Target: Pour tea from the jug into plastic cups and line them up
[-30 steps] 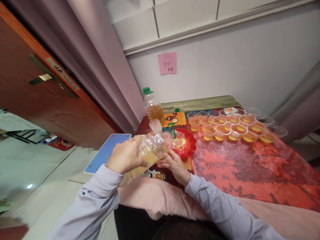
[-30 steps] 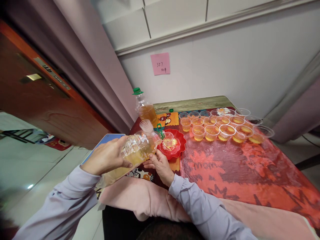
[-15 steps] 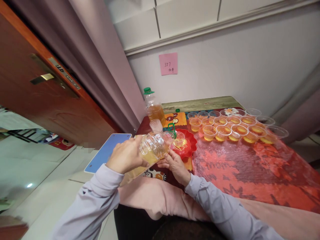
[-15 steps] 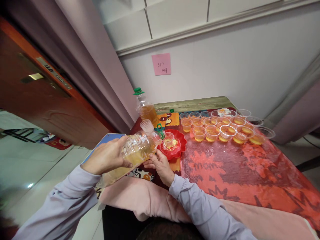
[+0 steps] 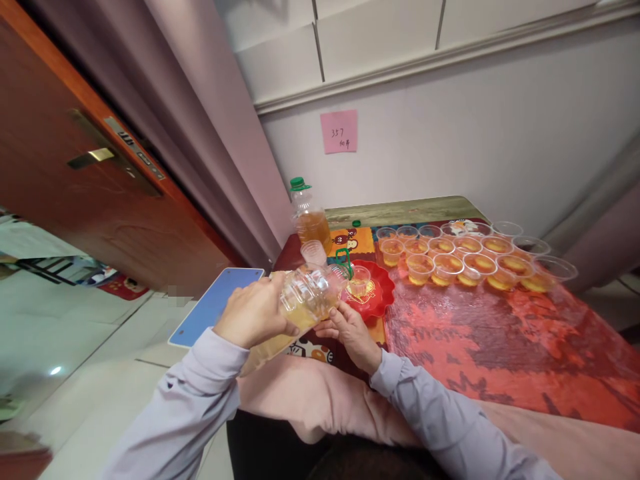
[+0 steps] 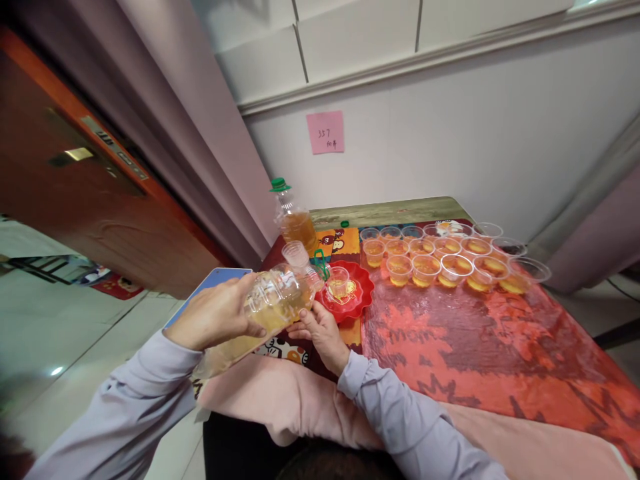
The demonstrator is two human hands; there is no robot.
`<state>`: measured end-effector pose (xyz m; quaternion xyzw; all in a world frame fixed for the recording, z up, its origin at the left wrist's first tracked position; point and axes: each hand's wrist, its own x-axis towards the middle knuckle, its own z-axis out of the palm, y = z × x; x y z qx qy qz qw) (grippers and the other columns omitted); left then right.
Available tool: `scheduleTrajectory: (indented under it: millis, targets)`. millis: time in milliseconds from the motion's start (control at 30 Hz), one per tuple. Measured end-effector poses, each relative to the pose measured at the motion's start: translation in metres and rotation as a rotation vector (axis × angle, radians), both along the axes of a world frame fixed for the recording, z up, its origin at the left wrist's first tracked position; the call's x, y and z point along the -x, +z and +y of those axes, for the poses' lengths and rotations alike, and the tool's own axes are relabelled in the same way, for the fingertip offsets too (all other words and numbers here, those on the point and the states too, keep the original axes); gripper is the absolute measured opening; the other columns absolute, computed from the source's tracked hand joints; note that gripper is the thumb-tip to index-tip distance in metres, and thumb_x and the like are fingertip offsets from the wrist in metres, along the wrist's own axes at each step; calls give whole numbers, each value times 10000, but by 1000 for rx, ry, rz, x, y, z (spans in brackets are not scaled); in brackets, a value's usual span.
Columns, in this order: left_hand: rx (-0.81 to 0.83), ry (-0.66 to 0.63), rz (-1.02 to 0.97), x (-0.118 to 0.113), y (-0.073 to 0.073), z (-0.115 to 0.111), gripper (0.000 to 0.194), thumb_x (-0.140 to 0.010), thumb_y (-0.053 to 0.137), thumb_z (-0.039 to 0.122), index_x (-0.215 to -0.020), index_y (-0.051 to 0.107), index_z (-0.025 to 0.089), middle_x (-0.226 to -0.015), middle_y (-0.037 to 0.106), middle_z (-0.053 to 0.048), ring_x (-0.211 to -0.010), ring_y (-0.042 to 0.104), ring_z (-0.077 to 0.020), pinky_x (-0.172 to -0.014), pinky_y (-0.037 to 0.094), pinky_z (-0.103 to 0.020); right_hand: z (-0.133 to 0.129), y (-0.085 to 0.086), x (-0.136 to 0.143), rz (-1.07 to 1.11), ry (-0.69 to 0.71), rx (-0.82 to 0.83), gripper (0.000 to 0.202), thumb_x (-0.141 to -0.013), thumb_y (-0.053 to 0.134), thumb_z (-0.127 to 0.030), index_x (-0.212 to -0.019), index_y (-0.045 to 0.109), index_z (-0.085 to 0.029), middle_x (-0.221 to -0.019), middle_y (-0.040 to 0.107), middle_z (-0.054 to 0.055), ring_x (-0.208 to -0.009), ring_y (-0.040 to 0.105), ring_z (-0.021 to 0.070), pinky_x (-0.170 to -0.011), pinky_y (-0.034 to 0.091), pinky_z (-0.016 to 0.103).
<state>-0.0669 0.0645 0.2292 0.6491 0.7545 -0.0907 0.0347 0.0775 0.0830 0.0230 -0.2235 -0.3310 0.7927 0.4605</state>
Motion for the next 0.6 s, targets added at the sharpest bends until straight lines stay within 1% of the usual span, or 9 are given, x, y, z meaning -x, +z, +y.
scheduleTrajectory:
  millis: [100,200,400,600]
  targets:
    - [69,-30,56,-2,2,0,992,-646,919,445,-1533,508,280,-1364,743,-116,-1236,708,-381,-918,527,-413,0,0,0,-2,-3,0,624,-788,860,-671,-1159,661,-210,-924,776,36,-776,771,160,-756,641,304]
    - [79,-28,75,-2,3,-1,975,-663,904,454,-1532,499,275,-1378,733,-117,-1246,702,-375,-921,522,-411,0,-1,0,2,2,-1,635,-790,860,-669,-1177,657,-208,-936,776,38,-781,771,157,-756,642,301]
    - [68,-25,54,-2,1,2,909,-660,892,434,-1483,536,288,-1356,742,-99,-1224,707,-370,-891,521,-404,0,1,-1,6,-4,-3,614,-790,861,-669,-1127,654,-199,-928,777,45,-786,776,164,-753,642,300]
    - [56,-27,44,-1,0,2,914,-648,896,429,-1481,548,284,-1338,750,-100,-1220,710,-373,-892,524,-406,0,3,-2,4,-5,-9,627,-786,863,-672,-1150,655,-205,-919,778,41,-773,776,163,-755,642,302]
